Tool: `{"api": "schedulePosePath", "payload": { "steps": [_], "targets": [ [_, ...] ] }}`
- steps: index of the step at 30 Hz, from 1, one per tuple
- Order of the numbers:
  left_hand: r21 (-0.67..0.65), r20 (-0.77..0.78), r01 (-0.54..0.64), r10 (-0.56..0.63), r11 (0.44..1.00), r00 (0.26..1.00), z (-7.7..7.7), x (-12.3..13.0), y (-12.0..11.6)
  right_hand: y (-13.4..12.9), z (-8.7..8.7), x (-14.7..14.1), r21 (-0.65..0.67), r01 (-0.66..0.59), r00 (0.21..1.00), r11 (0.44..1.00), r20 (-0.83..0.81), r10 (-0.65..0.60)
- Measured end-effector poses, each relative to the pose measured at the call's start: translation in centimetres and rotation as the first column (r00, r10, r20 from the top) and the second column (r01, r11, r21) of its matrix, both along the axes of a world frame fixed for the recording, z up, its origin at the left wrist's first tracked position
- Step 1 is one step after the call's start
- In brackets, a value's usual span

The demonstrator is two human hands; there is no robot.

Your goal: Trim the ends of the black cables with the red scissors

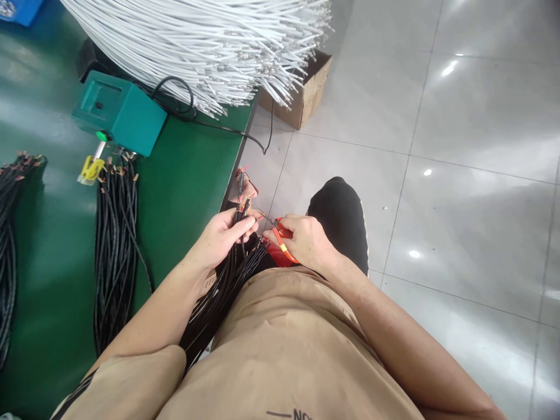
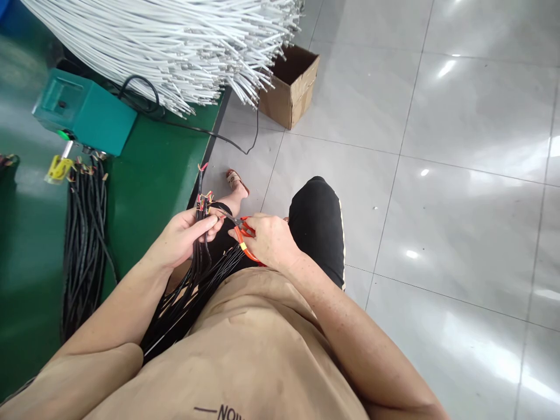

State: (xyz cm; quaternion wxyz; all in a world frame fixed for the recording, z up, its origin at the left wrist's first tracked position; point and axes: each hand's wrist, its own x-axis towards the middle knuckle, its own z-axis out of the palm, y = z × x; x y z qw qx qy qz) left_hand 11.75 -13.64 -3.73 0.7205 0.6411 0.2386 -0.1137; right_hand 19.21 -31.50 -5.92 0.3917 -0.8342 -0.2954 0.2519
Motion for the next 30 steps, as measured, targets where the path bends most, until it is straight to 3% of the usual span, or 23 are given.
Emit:
{"api": "schedulePosePath", "payload": {
  "steps": [9, 15, 22, 25, 30],
  "targets": [
    [-0.011, -0.007, -0.009, 0.009, 1.0, 1.0, 0.0, 0.0, 0.1, -0.2, -1.1, 0.0, 0.055, -0.007, 0.999, 0.998, -0.042, 0.009],
    [-0.001, -0.011, -0.03, 0.03, 1.0, 0.999, 0.4, 0.1, 0.0, 0.1, -0.5, 0.2, 0.105, 0.193, 0.963, 0.976, -0.209, -0.168],
    [-0.003, -0.013, -0.043, 0.043, 0.999, 0.999, 0.4, 0.1, 0.0, 0.5, -0.3, -0.5, 0.17, 0.334, 0.885, 0.927, -0.395, -0.246],
    [-0.028, -0.032, -0.051, 0.051, 0.998, 0.998, 0.4, 0.2, -0.1, 0.3, -0.1, -0.9, 0.168, 0.297, 0.916, 0.94, -0.329, -0.23],
    [-0.015, -0.044, -0.07, 0.069, 0.997, 0.997, 0.6, 0.3, -0.3, -0.3, 0.2, -1.7, 0.121, 0.171, 0.985, 0.978, -0.009, -0.172]
  ]
}}
